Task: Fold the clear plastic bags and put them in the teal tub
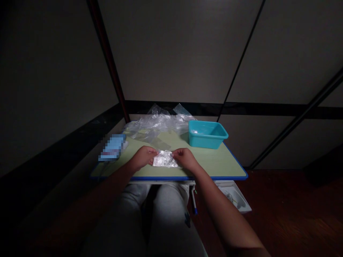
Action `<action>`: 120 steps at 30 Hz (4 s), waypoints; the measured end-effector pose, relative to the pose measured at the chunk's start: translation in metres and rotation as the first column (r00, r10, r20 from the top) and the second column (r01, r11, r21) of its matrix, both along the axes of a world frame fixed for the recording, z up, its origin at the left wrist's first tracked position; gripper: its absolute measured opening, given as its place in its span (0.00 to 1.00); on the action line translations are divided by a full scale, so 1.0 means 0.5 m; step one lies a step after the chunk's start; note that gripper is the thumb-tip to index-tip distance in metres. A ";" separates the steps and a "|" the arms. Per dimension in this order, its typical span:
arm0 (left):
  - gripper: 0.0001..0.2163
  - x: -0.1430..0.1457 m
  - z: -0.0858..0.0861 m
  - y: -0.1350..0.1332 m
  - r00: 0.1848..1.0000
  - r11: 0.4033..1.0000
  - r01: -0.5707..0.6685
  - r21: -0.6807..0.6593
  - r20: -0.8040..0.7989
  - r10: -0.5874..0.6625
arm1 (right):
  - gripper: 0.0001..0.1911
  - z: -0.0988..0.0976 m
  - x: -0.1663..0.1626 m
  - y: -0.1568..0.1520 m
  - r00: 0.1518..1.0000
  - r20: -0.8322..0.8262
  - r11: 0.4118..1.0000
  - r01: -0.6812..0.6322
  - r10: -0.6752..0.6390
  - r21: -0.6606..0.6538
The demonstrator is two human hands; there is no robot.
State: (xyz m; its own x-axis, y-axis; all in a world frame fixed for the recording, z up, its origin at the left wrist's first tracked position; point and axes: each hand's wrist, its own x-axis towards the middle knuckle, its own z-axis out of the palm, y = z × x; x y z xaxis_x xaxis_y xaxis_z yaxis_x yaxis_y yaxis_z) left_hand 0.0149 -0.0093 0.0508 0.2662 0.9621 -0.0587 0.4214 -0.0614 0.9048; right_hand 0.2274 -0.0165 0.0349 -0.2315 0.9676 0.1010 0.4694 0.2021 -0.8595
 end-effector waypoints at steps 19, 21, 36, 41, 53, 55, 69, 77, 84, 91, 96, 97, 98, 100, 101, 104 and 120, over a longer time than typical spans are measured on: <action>0.12 -0.047 -0.021 0.010 0.986 0.997 0.041 -0.064 -0.159 -0.051 | 0.41 -0.029 -0.089 -0.099 0.654 0.752 0.939 -0.199 -0.086 0.281; 0.12 -0.041 -0.009 0.006 0.983 0.998 0.055 -0.039 -0.175 -0.061 | 0.43 -0.027 -0.088 -0.100 0.652 0.753 0.939 -0.198 -0.087 0.280; 0.13 0.094 0.013 -0.027 0.918 0.935 0.167 0.313 -0.396 -0.031 | 0.42 -0.030 -0.088 -0.103 0.662 0.746 0.940 -0.207 -0.070 0.272; 0.31 0.057 -0.047 -0.077 0.848 0.842 0.160 0.515 -0.509 0.150 | 0.37 -0.032 -0.085 -0.103 0.690 0.721 0.930 -0.219 -0.066 0.295; 0.33 0.072 -0.061 -0.071 0.822 0.859 0.282 0.427 -0.570 0.014 | 0.51 -0.012 -0.032 -0.104 0.668 0.744 0.941 -0.237 -0.021 0.240; 0.32 0.070 -0.060 -0.075 0.804 0.856 0.315 0.411 -0.595 -0.011 | 0.55 -0.005 -0.001 -0.111 0.661 0.750 0.956 -0.198 -0.033 0.216; 0.28 0.075 -0.076 -0.091 0.688 0.804 0.436 0.405 -0.725 -0.008 | 0.55 -0.030 0.072 -0.144 0.672 0.733 0.973 -0.088 -0.100 0.214; 0.32 0.084 -0.073 -0.095 0.694 0.807 0.448 0.386 -0.719 -0.042 | 0.31 0.006 -0.001 -0.116 0.755 0.655 0.926 -0.220 -0.038 0.307; 0.44 0.081 -0.064 -0.096 0.699 0.790 0.479 0.382 -0.711 -0.080 | 0.33 -0.005 -0.032 -0.065 0.709 0.706 0.961 -0.197 0.003 0.195; 0.50 0.056 -0.080 -0.096 0.667 0.814 0.447 0.370 -0.745 -0.028 | 0.34 -0.020 -0.019 -0.066 0.636 0.772 0.971 -0.176 -0.012 0.160; 0.52 0.048 -0.079 -0.099 0.652 0.839 0.428 0.337 -0.758 -0.028 | 0.36 -0.010 -0.032 -0.068 0.683 0.729 0.953 -0.195 -0.038 0.233; 0.52 0.049 -0.078 -0.099 0.647 0.848 0.418 0.325 -0.762 -0.027 | 0.37 -0.009 -0.037 -0.070 0.704 0.709 0.942 -0.210 -0.042 0.263; 0.53 0.051 -0.079 -0.099 0.644 0.851 0.421 0.313 -0.764 -0.038 | 0.36 -0.010 -0.041 -0.072 0.724 0.689 0.930 -0.227 -0.036 0.288; 0.54 0.054 -0.084 -0.096 0.644 0.860 0.410 0.304 -0.764 -0.037 | 0.35 -0.014 -0.050 -0.076 0.753 0.658 0.918 -0.261 0.000 0.298; 0.54 0.055 -0.088 -0.094 0.641 0.866 0.398 0.301 -0.767 -0.027 | 0.35 -0.016 -0.054 -0.077 0.761 0.648 0.919 -0.265 0.014 0.291; 0.52 0.052 -0.104 -0.083 0.616 0.877 0.389 0.282 -0.787 -0.020 | 0.36 -0.023 -0.060 -0.077 0.778 0.627 0.931 -0.259 0.042 0.258; 0.57 0.043 -0.120 -0.081 0.675 0.827 0.317 0.463 -0.724 0.147 | 0.31 0.014 -0.060 -0.096 0.813 0.578 0.934 -0.256 0.069 0.249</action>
